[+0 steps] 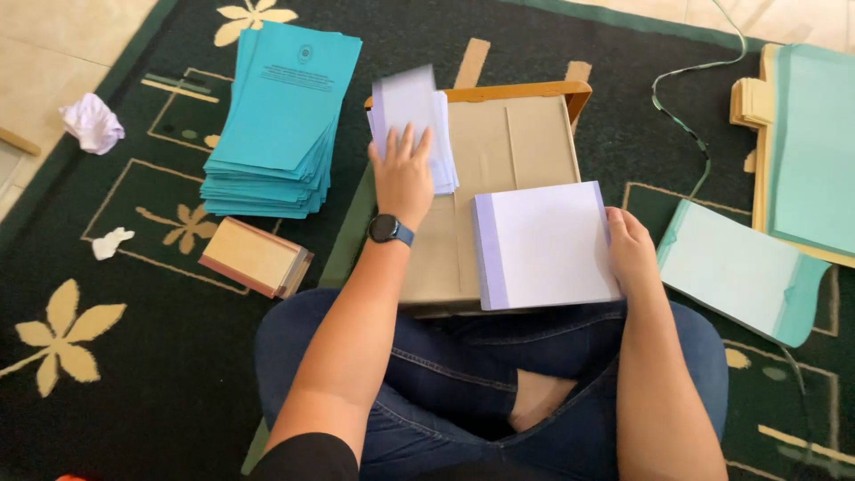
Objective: The person sits cross-legged on a rug and repeatedly folds light purple sheets of paper in half, pressing the crease with both hands. They stack the folded sheets on a small wooden board placed on their lap.
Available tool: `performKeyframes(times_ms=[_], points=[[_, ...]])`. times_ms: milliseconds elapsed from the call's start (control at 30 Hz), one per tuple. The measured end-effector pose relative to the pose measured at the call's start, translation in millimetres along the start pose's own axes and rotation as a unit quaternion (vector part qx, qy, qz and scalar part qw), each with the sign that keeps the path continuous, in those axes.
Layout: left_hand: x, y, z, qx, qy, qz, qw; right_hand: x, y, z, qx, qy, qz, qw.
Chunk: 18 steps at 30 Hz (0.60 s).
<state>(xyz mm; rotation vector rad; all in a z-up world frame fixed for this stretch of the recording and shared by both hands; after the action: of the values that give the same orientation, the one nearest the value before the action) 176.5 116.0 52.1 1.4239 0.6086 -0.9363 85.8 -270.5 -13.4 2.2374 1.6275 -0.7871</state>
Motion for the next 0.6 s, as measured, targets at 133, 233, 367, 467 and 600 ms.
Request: performKeyframes(times_ms=[133, 233, 367, 467, 600], points=[[34, -25, -2, -0.051, -0.029, -0.095, 0.994, 1, 7, 13, 0.019, -0.019, -0.014, 1.000], [13, -18, 8, -0.047, -0.033, -0.092, 0.994, -5, -3, -9, 0.019, -0.030, -0.016, 0.999], [-37, -24, 54, -0.005, -0.105, -0.063, 0.992, -27, -25, -32, 0.016, -0.085, -0.017, 0.996], [-66, -61, 120, 0.074, -0.212, -0.059, 0.973, -35, -37, -29, -0.012, -0.122, -0.028, 0.992], [-57, -107, 176, 0.123, -0.305, -0.099, 0.939, -26, -39, -15, -0.039, -0.159, -0.037, 0.986]])
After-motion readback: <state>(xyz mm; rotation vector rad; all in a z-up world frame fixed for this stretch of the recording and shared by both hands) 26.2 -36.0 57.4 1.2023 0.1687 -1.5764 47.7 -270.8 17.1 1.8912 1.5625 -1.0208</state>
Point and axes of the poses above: each hand's wrist, its own y-axis towards the middle knuckle, its own x-axis out of the palm, z = x × y, the point moved 7 cm from there along y, towards the middle knuckle, and after that the axes turned 2 degrees about z, right-handed, at the moved point
